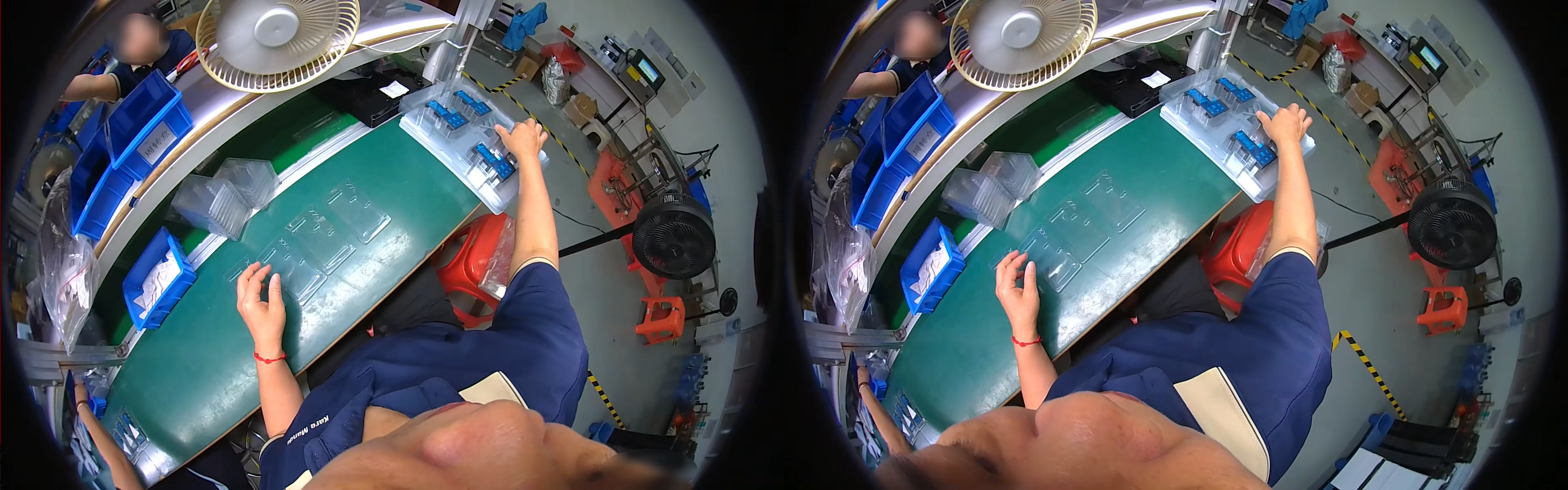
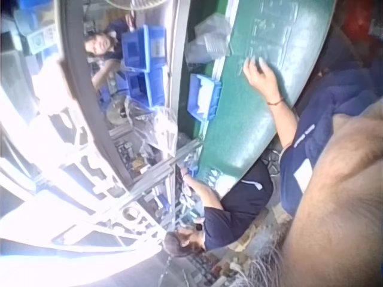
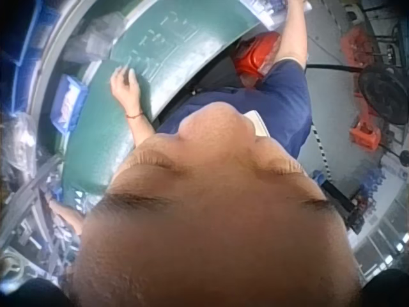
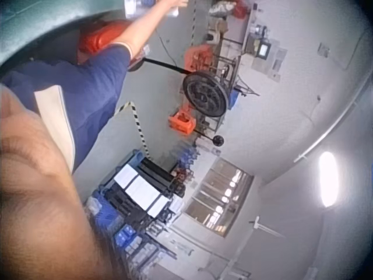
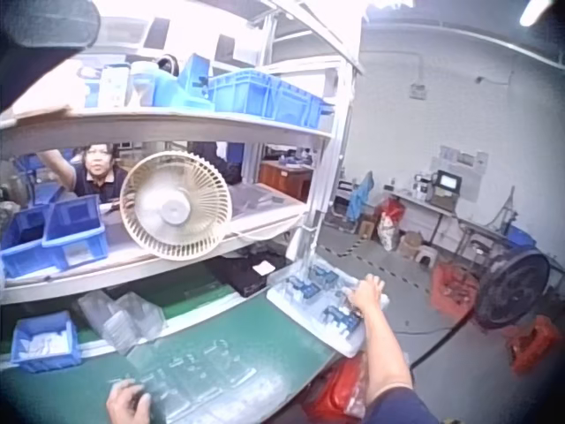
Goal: The person assembles small blue electronic components into clear plastic clamshell packaging. They place the components into the bottom halves of the cases, add white triangular paper inserts, and then close the cases. The completed units are stacked on the green workbench.
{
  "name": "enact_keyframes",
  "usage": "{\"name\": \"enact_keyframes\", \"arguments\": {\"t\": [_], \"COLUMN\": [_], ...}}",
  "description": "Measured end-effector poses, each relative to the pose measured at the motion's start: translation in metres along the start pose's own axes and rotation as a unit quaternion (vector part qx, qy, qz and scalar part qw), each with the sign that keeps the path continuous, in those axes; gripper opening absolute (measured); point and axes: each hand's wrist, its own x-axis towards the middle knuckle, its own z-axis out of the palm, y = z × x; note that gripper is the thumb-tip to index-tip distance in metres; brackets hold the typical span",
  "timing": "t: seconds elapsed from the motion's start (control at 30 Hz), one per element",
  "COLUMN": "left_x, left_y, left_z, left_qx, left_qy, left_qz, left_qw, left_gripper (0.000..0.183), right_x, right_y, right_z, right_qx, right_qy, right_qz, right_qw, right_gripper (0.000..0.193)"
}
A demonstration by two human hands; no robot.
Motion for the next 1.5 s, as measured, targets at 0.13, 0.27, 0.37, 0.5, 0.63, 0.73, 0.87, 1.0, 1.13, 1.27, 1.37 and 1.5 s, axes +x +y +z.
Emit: {"name": "enact_keyframes", "arguments": {"t": [0.13, 0.27, 0.37, 0.5, 0.63, 0.73, 0.87, 1.0, 1.13, 1.27, 1.37, 1.5], "left_x": [-0.001, 0.001, 0.001, 0.001, 0.001, 0.002, 0.002, 0.001, 0.002, 0.001, 0.002, 0.003], "left_y": [0.001, 0.004, 0.004, 0.005, 0.003, 0.008, 0.004, 0.002, 0.007, 0.006, 0.003, 0.005], "left_z": [0.002, -0.001, -0.001, 0.000, 0.000, -0.002, -0.002, 0.000, -0.001, 0.002, 0.000, 0.001], "left_qx": [-0.013, 0.008, 0.008, -0.002, -0.001, 0.004, 0.000, -0.011, 0.000, -0.007, -0.003, -0.005], "left_qy": [-0.010, -0.008, -0.006, -0.014, -0.015, -0.005, -0.004, -0.014, -0.016, -0.018, -0.013, -0.008], "left_qz": [0.014, 0.026, 0.028, 0.022, 0.019, 0.025, 0.022, 0.009, 0.034, 0.029, 0.026, 0.013], "left_qw": [1.000, 1.000, 1.000, 1.000, 1.000, 1.000, 1.000, 1.000, 0.999, 0.999, 1.000, 1.000], "left_gripper": [0.017, 0.015, 0.014, 0.013, 0.012, 0.012, 0.011, 0.010, 0.010, 0.009, 0.009, 0.008], "right_x": [0.005, 0.002, -0.023, -0.047, -0.051, -0.057, -0.068, -0.070, -0.062, -0.055, -0.054, -0.018], "right_y": [0.010, 0.007, -0.009, -0.030, -0.035, -0.045, -0.049, -0.042, -0.032, -0.028, -0.026, -0.023], "right_z": [0.004, -0.019, -0.033, -0.030, -0.038, -0.045, -0.056, -0.046, -0.046, -0.043, -0.037, -0.031], "right_qx": [0.068, 0.115, 0.167, 0.191, 0.130, 0.051, 0.045, 0.067, 0.113, 0.145, 0.208, 0.266], "right_qy": [-0.007, -0.023, -0.002, -0.064, -0.030, -0.029, -0.049, -0.053, -0.108, -0.137, -0.125, -0.091], "right_qz": [-0.022, -0.028, -0.064, -0.097, -0.127, -0.114, -0.101, -0.083, -0.096, -0.083, -0.074, -0.100], "right_qw": [0.997, 0.993, 0.984, 0.975, 0.983, 0.992, 0.993, 0.993, 0.983, 0.976, 0.967, 0.955], "right_gripper": [0.051, 0.040, 0.036, 0.039, 0.050, 0.054, 0.058, 0.058, 0.061, 0.059, 0.056, 0.054]}}
